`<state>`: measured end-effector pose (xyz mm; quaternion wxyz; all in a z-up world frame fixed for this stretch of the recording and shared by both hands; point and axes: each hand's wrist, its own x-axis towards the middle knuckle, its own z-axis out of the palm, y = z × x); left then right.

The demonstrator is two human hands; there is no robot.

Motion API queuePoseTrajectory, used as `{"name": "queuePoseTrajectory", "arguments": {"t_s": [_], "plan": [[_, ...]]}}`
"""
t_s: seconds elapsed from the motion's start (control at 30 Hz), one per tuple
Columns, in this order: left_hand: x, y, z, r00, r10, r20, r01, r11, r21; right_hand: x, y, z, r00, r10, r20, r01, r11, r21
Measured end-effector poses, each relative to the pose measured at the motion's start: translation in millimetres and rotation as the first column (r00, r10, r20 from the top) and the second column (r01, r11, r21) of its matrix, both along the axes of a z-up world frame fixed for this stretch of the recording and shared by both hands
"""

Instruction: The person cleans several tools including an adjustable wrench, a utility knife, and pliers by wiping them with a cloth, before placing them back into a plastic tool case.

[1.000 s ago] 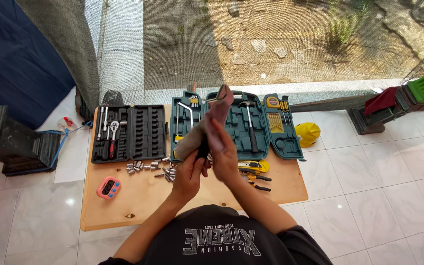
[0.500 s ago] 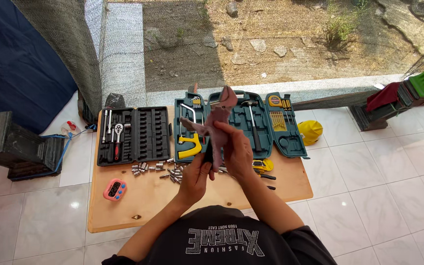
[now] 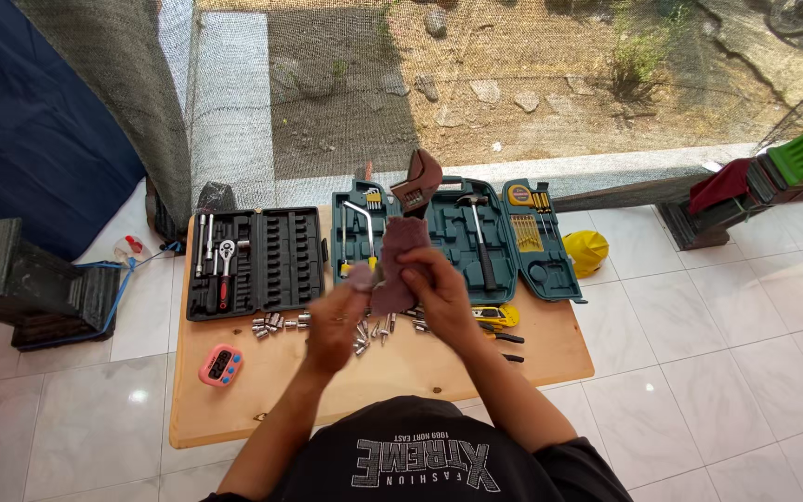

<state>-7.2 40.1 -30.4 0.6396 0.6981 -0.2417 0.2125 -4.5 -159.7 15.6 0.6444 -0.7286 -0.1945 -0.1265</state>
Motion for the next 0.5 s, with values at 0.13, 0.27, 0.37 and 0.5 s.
{"name": "queuePoseTrajectory", "arguments": {"t_s": [0.13, 0.27, 0.37, 0.5], "plan": [[-4.5, 21.7, 31.8, 0.996, 0.092, -0.003, -0.092, 0.995, -0.045, -11.2, -2.7, 21.7, 0.987, -0.011, -0.161, -0.006, 0.995, -0.104], [-1.3, 3.1, 38.8, 0.913, -0.379, -0.148, 0.281, 0.850, -0.445, -25.2, 21.2, 18.1, 0.997, 0.036, -0.073, -0.060, 0.929, -0.366], [-2.0, -12.6, 24.3, 0.757, -0.615, -0.222, 0.241, 0.578, -0.780, -33.3, 19.1, 14.8, 0.990, 0.121, -0.073, -0.141, 0.906, -0.400], [-2.2, -34.3, 20.3, 0.770, -0.613, -0.178, 0.197, 0.493, -0.848, -39.3, -5.3, 12.4, 0.977, 0.184, -0.103, -0.208, 0.924, -0.322]]}}
